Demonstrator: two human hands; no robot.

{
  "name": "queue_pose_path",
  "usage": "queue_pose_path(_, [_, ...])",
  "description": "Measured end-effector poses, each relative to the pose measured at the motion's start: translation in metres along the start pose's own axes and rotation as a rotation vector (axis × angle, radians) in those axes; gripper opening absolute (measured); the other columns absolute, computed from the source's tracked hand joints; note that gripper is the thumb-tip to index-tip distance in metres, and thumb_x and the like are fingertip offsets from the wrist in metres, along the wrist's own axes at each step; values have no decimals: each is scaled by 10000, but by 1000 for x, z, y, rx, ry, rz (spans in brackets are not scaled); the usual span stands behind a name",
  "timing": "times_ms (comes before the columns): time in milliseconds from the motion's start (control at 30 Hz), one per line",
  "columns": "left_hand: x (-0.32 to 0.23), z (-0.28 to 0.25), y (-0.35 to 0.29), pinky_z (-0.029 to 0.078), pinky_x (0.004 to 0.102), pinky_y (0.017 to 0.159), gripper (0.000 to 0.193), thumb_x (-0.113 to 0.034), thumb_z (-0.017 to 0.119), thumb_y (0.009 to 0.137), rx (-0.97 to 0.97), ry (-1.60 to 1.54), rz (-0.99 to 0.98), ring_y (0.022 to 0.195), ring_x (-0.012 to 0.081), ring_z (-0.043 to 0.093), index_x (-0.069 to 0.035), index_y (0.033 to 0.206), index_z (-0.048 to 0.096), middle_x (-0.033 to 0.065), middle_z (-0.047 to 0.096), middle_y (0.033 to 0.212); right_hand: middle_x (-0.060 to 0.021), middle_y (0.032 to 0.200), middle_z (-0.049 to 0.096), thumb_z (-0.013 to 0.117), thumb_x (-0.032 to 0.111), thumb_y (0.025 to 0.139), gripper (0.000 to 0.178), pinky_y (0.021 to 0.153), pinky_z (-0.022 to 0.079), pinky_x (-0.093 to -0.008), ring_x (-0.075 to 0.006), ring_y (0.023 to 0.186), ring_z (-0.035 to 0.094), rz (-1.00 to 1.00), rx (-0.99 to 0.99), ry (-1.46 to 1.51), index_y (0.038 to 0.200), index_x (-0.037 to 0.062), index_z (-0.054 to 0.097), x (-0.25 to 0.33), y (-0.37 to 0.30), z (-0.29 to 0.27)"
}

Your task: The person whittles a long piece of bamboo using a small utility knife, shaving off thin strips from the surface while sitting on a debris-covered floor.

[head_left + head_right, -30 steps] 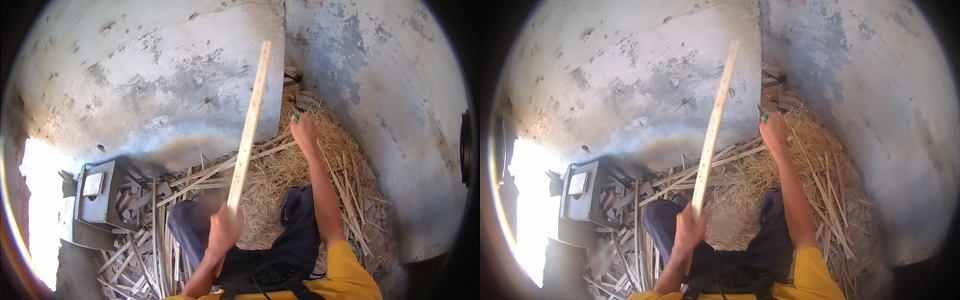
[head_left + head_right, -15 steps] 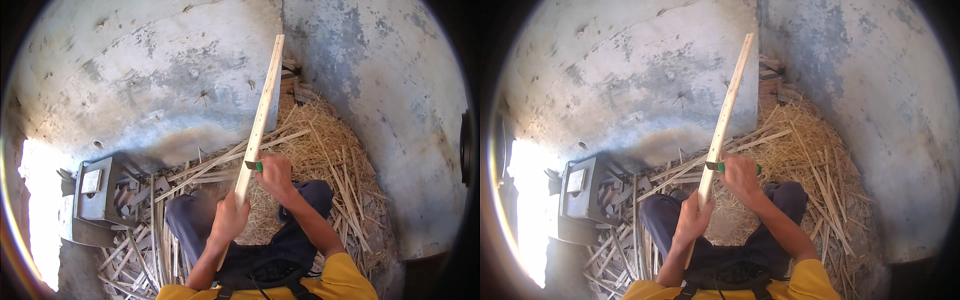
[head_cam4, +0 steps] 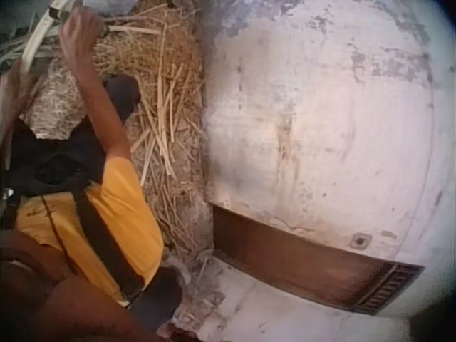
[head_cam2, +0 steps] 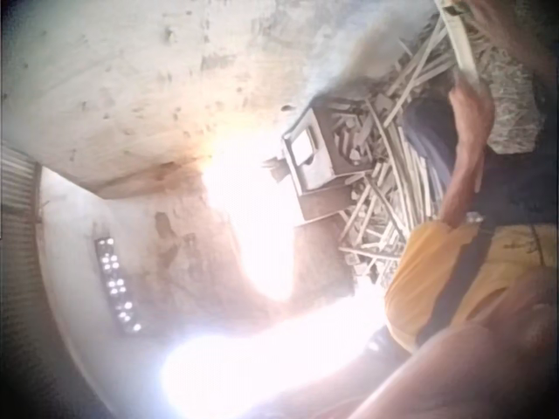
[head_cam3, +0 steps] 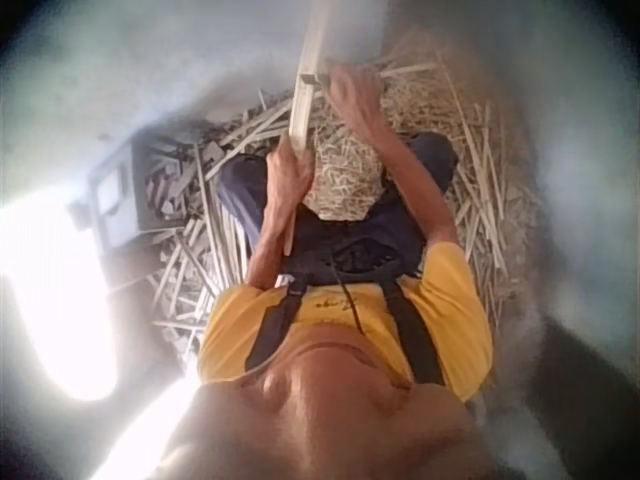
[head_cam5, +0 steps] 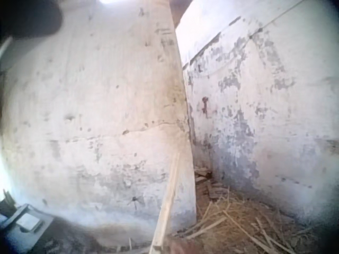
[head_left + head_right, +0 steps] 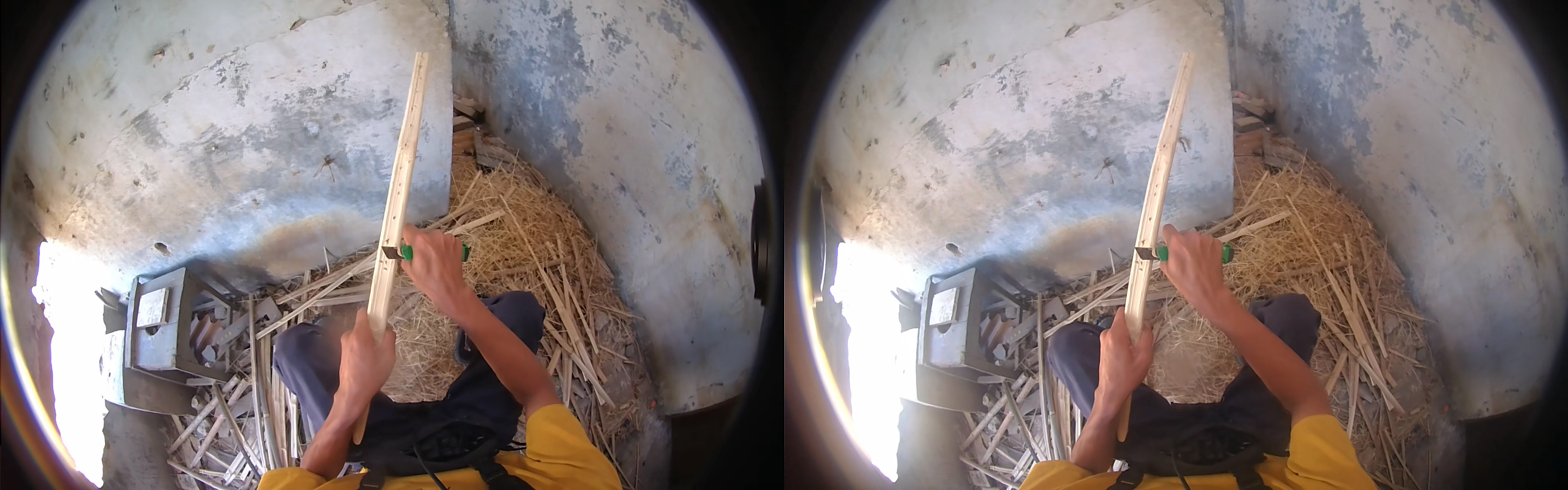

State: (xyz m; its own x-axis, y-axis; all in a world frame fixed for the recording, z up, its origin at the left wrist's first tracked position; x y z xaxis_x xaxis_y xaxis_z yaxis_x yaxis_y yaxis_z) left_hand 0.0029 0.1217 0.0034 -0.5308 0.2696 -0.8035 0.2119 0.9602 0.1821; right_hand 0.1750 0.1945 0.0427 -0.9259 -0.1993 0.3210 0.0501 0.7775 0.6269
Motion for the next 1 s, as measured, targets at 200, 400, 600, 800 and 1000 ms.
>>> queue_pose_path(200, [4,-14,2,537,534,585,256,-78,672,913,-67,17,59,733,526,682,84,1054,533,332,666,752,-109,575,600,767,188,863,200,411,396,-391,-237,468,572,-31,-34,-68,816,23,664,4,16,20])
queue_pose_path(400, [26,-3,-33,512,522,575,187,-81,652,923,26,19,-11,733,517,667,79,953,559,324,626,703,-13,579,519,612,170,1012,244,396,239,-305,-108,454,370,396,-19,-57,826,39,699,-101,77,28])
queue_pose_path(600, [49,-6,-60,532,520,656,259,-146,716,898,92,-39,-83,774,518,676,75,966,600,316,642,724,-96,728,636,565,122,1005,196,536,465,-401,-201,578,579,376,135,-124,897,30,701,-185,113,18])
queue_pose_path(800, [57,-13,-51,534,450,610,275,-190,760,910,55,-36,-57,714,419,725,41,960,617,247,673,725,-61,893,695,577,231,1039,315,578,462,-380,-143,600,569,392,562,482,1295,54,630,-174,43,66])
queue_pose_path(1000, [68,9,-44,543,414,602,319,-227,787,912,97,19,-90,660,364,725,39,988,629,225,679,728,-71,900,678,608,319,1056,373,444,250,-190,-5,468,288,577,549,1310,1316,52,614,-102,15,42])
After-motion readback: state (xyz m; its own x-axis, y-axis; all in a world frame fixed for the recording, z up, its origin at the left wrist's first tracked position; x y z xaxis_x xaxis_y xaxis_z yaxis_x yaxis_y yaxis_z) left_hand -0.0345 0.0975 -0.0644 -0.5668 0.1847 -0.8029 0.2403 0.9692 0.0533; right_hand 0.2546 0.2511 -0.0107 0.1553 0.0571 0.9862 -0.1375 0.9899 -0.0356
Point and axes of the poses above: each hand's wrist, its own y-axis towards the middle knuckle, its own z-axis out of the palm, x = y × z, the point moved 10 cm from there along y, towards the middle knuckle
